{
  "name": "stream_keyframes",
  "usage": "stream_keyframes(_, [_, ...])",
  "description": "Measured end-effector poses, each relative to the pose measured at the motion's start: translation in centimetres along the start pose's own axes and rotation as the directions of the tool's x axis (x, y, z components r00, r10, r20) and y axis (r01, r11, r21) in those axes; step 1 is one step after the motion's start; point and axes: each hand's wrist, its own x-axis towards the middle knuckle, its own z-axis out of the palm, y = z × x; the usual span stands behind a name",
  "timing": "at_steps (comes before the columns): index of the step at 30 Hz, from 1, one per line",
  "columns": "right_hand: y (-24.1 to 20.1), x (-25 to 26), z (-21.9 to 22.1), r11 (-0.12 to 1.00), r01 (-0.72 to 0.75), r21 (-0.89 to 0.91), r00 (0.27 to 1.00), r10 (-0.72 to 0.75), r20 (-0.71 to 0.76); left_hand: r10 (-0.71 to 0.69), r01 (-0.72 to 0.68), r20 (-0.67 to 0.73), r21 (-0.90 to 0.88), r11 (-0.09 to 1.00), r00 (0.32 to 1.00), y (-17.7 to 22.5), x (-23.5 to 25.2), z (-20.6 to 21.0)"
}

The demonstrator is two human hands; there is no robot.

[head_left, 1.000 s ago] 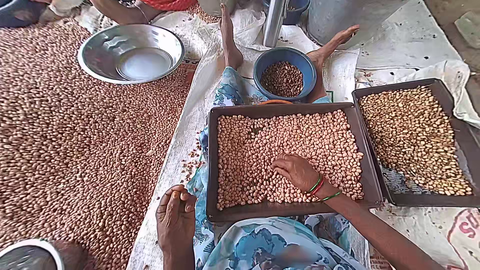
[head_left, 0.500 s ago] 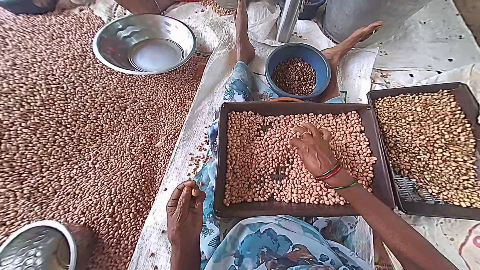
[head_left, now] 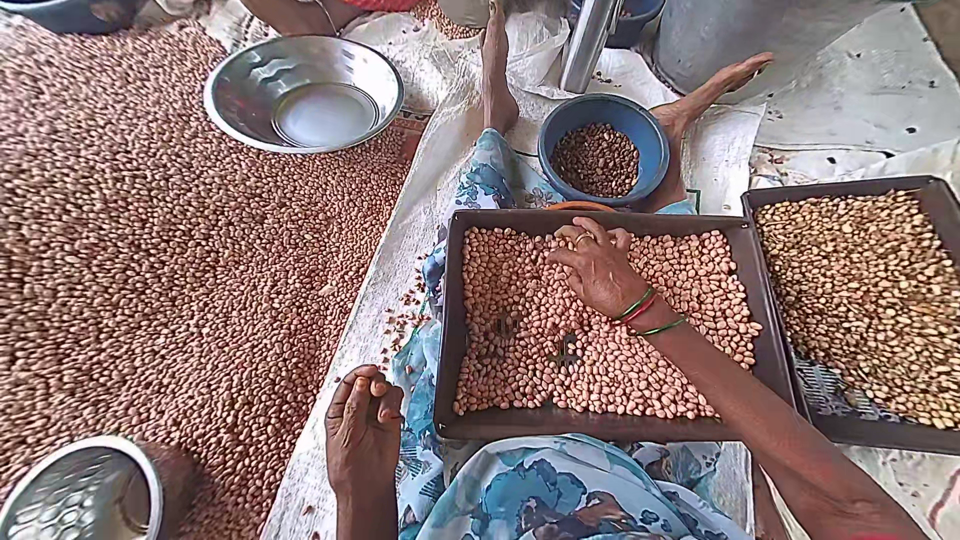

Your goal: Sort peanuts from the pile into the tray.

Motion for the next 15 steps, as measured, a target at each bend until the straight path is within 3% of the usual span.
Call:
stream_keyframes(3, [-2.8, -0.7, 1.7, 0.962, 0.208, 0.175, 0.977, -0.212, 0.003, -0.026, 0.023, -0.064, -0.048, 0.999, 0.998, -0.4, 0.3, 0.6])
stream_keyframes(5, [-6.1, -1.6, 4.5, 0.891, 0.287, 0.351, 0.929, -0.348, 0.123, -0.025, 0.023, -0.050, -0.053, 0.998, 0.998, -0.6, 0.5, 1.3])
stream_keyframes(7, [-8.2, -3.2, 6.8, 0.849, 0.328, 0.415, 0.865, -0.446, 0.229, -0.020, 0.019, -0.020, -0.043, 0.999, 1.000, -0.7, 0.6, 1.7])
stream_keyframes(10, [-6.5, -6.3, 7.0, 0.783, 0.429, 0.451, 0.792, -0.566, 0.230, -0.022, 0.022, 0.007, -0.025, 0.999, 1.000, -0.7, 0.6, 1.2])
stream_keyframes(13, [-3.1, -6.2, 1.3, 0.914, 0.226, 0.337, 0.706, -0.392, 0.590, -0.034, 0.033, -0.014, -0.039, 0.999, 0.999, -0.9, 0.8, 0.4])
stream_keyframes(15, [-1.5, -4.8, -1.0, 0.969, 0.058, 0.240, 0.779, -0.194, 0.596, -0.049, 0.047, -0.042, -0.058, 0.997, 0.998, -1.2, 0.8, 0.3])
